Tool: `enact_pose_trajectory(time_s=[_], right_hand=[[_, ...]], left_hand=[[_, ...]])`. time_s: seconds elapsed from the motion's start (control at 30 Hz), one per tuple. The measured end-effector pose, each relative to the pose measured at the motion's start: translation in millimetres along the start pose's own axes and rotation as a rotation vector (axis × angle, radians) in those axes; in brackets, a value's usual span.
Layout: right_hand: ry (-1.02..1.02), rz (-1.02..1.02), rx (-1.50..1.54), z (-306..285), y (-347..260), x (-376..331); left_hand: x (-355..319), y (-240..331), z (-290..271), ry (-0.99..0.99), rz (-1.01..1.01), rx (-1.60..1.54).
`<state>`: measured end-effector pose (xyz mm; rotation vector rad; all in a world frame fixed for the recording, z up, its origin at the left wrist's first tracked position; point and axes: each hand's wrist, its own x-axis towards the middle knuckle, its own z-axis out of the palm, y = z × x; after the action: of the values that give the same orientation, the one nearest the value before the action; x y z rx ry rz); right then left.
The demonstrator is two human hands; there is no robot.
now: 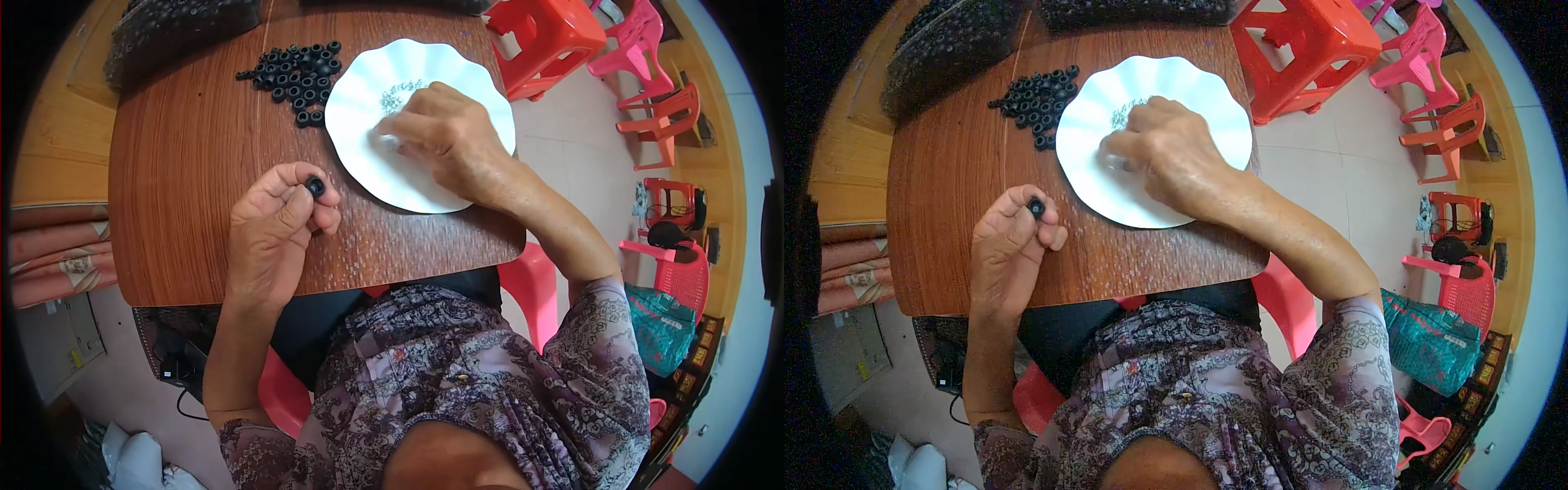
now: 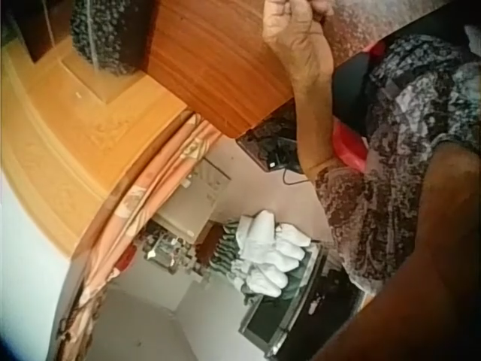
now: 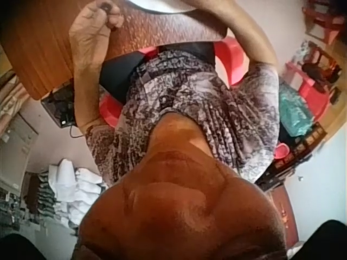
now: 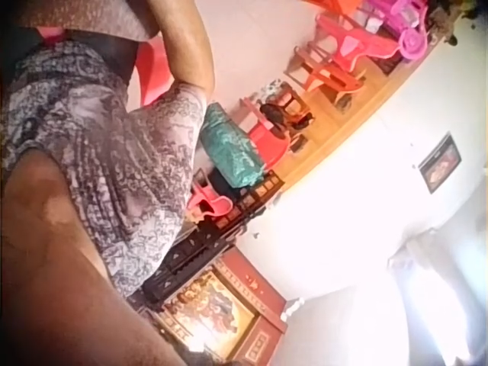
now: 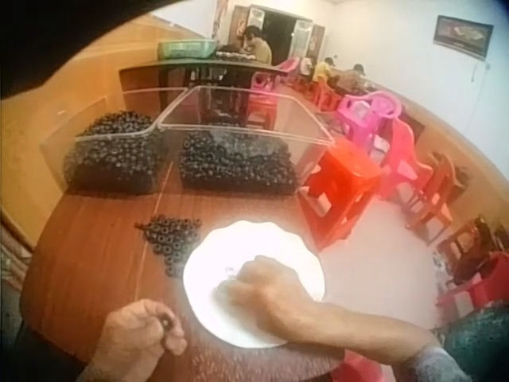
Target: Assembling small black plastic rings with tiny white components.
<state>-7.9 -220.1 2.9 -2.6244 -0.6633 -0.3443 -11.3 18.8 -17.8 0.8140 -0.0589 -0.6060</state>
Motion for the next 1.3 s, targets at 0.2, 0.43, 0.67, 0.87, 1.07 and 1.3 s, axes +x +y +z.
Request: enact_pose_trajectory(time_s=[0.2, 0.43, 0.67, 0.87, 1.07, 1.3], right_hand=[[-0.04, -0.114, -0.102, 5, 1, 6], [0.095, 0.033, 0.342, -5, -15, 4], [0.055, 0.176, 0.703, -12, -51, 12], [0.067, 0.089, 0.72, -4, -51, 15], [0.049, 0.174, 0.778, -1, -57, 19], [0.23, -0.195, 0.3, 7, -52, 29]], left_hand=[[0, -4, 0, 0.02, -0.027, -0.023], [-1, -6, 3, 0.019, -0.047, -0.066], [-2, -7, 5, 0.023, -0.016, -0.042], [-3, -10, 11, 0.081, 0.023, -0.007], [-4, -10, 14, 0.095, 0.053, 0.033], [-1, -4, 14, 0.093, 0.027, -0.067]])
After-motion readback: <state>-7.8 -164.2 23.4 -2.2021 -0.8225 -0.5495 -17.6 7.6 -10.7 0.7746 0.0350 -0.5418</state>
